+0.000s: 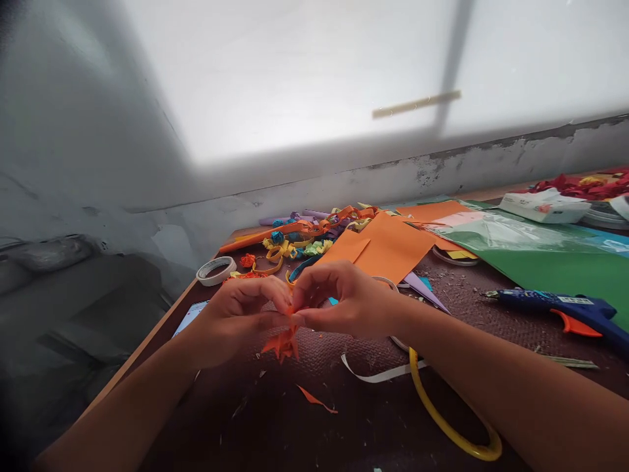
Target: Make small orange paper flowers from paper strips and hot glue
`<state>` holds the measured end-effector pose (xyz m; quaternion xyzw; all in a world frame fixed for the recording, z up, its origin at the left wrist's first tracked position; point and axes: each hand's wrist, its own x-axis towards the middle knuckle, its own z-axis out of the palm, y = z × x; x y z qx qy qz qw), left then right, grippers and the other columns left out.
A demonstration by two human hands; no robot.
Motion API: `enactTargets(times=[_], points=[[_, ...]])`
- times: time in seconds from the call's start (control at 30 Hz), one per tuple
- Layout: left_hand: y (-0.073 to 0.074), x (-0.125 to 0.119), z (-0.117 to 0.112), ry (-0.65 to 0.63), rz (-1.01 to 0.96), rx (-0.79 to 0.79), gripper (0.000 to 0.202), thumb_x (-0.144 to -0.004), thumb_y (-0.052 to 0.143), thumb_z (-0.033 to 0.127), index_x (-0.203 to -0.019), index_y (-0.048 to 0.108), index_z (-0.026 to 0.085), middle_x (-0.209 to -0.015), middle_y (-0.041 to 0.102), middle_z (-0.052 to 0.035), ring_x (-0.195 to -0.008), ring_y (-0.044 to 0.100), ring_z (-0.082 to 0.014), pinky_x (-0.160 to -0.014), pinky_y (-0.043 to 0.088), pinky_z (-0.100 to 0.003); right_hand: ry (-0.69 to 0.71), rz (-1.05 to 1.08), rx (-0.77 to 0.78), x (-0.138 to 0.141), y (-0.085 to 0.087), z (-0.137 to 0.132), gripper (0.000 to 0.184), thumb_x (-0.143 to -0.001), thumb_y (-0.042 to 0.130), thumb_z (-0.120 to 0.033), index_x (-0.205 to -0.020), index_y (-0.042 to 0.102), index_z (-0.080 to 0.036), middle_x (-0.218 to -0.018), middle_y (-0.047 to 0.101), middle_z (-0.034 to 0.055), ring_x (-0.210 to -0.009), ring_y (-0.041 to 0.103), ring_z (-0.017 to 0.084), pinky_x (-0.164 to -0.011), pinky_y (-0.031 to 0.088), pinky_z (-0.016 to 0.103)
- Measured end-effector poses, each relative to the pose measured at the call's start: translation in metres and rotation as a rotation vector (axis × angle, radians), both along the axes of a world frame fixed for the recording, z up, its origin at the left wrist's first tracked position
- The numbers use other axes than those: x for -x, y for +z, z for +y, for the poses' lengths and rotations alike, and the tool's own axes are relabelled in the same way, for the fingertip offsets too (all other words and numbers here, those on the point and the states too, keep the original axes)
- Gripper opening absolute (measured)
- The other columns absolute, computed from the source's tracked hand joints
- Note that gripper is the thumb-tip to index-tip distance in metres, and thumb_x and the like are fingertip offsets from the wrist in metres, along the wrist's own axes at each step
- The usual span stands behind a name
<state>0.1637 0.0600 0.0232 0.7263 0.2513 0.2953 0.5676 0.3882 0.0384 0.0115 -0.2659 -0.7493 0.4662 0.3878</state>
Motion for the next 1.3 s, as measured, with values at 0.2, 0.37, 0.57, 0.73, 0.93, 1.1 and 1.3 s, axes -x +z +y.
enactTargets(times=[0.2, 0.37, 0.57, 0.73, 0.93, 1.1, 1.3], points=[[0.002, -0.001, 0.003, 0.016, -0.087, -0.012, 0.009, -0.082, 0.079, 0.023, -0.081, 0.072, 0.017, -0.080, 0.072, -0.0053, -0.074, 0.069, -0.0167, -0.070, 0.058, -0.031, 0.049, 0.066, 0.130, 0.003, -0.003, 0.002, 0.018, -0.087, 0.073, -0.027, -0.092, 0.061, -0.014, -0.080, 0.064, 0.0015, -0.070, 0.057, 0.009, -0.062, 0.049, 0.021], [-0.003, -0.004, 0.001, 0.049, -0.070, 0.027, 0.011, -0.080, 0.080, 0.022, -0.080, 0.072, 0.016, -0.079, 0.072, -0.0054, -0.070, 0.068, -0.0150, -0.063, 0.058, -0.027, 0.069, 0.026, 0.137, 0.000, -0.003, 0.004, 0.020, -0.083, 0.076, -0.023, -0.091, 0.060, -0.015, -0.084, 0.066, 0.0010, -0.075, 0.061, 0.010, -0.070, 0.051, 0.022], [-0.004, -0.004, 0.000, -0.006, -0.039, 0.093, 0.009, -0.078, 0.081, 0.019, -0.079, 0.073, 0.015, -0.079, 0.072, -0.0053, -0.069, 0.069, -0.0139, -0.064, 0.058, -0.025, 0.145, 0.054, 0.255, -0.003, -0.006, 0.006, 0.029, -0.076, 0.085, -0.027, -0.091, 0.064, -0.014, -0.085, 0.069, 0.0012, -0.075, 0.064, 0.010, -0.069, 0.052, 0.022], [0.001, -0.003, -0.002, -0.048, -0.021, 0.100, 0.005, -0.080, 0.079, 0.017, -0.080, 0.074, 0.015, -0.079, 0.072, -0.0052, -0.067, 0.068, -0.0131, -0.061, 0.058, -0.024, 0.074, 0.045, 0.203, 0.001, -0.006, 0.004, 0.028, -0.072, 0.088, -0.026, -0.083, 0.065, -0.014, -0.079, 0.067, 0.0007, -0.071, 0.062, 0.009, -0.064, 0.052, 0.022], [0.002, -0.001, -0.005, -0.106, 0.003, 0.177, 0.011, -0.075, 0.082, 0.016, -0.081, 0.073, 0.016, -0.081, 0.073, -0.0055, -0.069, 0.067, -0.0128, -0.060, 0.057, -0.023, 0.084, 0.009, 0.217, 0.003, -0.006, 0.000, 0.030, -0.072, 0.088, -0.030, -0.082, 0.064, -0.014, -0.076, 0.067, 0.0002, -0.070, 0.062, 0.011, -0.064, 0.053, 0.023], [-0.005, -0.003, 0.000, -0.075, -0.049, 0.150, 0.011, -0.078, 0.081, 0.017, -0.081, 0.072, 0.015, -0.076, 0.070, -0.0036, -0.064, 0.064, -0.0111, -0.060, 0.055, -0.023, 0.087, 0.070, 0.278, 0.003, -0.006, 0.003, 0.026, -0.075, 0.086, -0.025, -0.086, 0.065, -0.013, -0.082, 0.070, 0.0011, -0.071, 0.064, 0.010, -0.067, 0.052, 0.022], [-0.008, -0.003, 0.002, -0.056, -0.117, 0.034, 0.010, -0.081, 0.080, 0.020, -0.080, 0.070, 0.016, -0.075, 0.068, -0.0032, -0.066, 0.069, -0.0152, -0.062, 0.058, -0.029, 0.067, 0.120, 0.279, 0.003, -0.007, 0.006, 0.024, -0.075, 0.086, -0.024, -0.083, 0.065, -0.013, -0.080, 0.071, 0.0014, -0.071, 0.063, 0.009, -0.063, 0.050, 0.020]])
